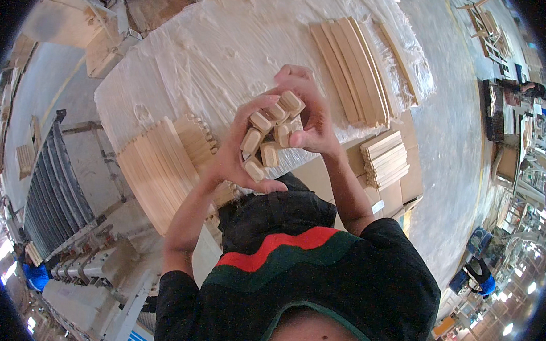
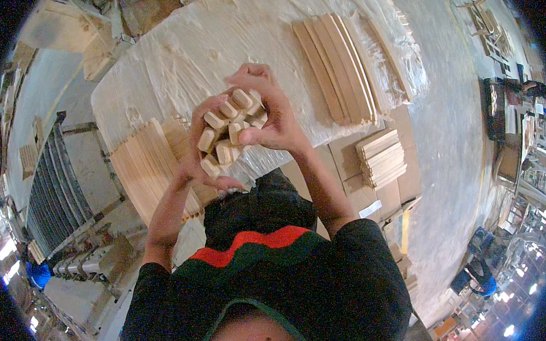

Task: The person repeatedly picks up small rectangular wooden blocks from a table, inspects them by turning them over, and stacks them into neat piles. The person handles the blocks one at a time or in small groups, occasionally adjusting the stacks before continuing to gather more blocks.

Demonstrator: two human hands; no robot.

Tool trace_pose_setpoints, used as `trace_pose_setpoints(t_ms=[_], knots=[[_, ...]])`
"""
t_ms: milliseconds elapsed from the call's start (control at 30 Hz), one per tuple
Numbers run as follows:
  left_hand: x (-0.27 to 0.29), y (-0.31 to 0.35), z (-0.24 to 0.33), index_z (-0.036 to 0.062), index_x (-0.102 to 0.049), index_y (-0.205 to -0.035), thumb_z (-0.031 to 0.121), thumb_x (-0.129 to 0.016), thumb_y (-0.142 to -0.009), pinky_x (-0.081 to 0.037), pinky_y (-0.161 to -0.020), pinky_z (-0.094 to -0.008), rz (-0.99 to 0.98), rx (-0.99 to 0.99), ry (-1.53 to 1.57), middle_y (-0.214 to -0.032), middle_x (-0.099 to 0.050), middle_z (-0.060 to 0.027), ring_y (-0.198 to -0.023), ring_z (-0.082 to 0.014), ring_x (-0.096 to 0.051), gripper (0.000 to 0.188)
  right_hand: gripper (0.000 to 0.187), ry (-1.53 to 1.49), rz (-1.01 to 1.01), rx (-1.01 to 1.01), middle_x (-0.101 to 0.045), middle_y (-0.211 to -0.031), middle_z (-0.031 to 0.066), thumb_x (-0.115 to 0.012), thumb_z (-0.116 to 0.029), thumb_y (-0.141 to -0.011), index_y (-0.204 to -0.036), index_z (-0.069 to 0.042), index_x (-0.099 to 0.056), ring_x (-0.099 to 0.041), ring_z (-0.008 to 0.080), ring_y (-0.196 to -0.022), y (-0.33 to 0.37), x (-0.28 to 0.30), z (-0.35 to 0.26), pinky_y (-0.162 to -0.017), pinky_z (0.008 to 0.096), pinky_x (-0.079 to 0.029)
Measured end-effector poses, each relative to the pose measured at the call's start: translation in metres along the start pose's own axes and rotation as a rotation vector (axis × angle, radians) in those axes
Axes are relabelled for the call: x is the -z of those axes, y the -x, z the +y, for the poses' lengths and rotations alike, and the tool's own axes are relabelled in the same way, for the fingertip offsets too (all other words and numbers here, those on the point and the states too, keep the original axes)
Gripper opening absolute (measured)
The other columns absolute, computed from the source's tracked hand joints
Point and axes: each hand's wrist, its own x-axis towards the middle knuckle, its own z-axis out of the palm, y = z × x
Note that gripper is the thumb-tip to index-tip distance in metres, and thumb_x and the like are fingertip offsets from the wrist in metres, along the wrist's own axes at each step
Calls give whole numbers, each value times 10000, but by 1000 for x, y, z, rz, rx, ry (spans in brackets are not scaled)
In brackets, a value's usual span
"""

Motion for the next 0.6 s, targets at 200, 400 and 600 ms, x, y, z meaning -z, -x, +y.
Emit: trace_pose_setpoints(t_ms=[200, 400, 600], knots=[[13, 2, 4, 40, -152, -1468, 252, -948, -482, -318, -1078, -381, 32, -10, -85, -1442, -311, -122, -1316, -247, -364, 1285, 635, 149, -264, -42, -500, -1177, 123, -806, -435, -698, -1144, -37, -594, -477, 257, -1121, -30, 9, -27, -961, 388, -362], [21, 5, -12, 42, -66, -1492, 317, -977, -388, -293, -1093, -387, 79, 37, 276, -1476, -274, -127, -1344, -250, -331, 1457, 448, 189, -539, -27, -575, -1065, 117, -785, -316, -754, -1079, -42, -641, -538, 263, -1044, -72, 14, -31, -911, 372, -401], [31, 8, -6, 47, 20, -1496, 401, -970, -311, -252, -1109, -388, 115, -1, 118, -1482, -272, -125, -1355, -250, -318, 1584, 321, 271, -630, -13, -583, -1076, 110, -778, -263, -770, -995, -54, -688, -545, 244, -1018, -92, 4, -42, -878, 366, -416]])
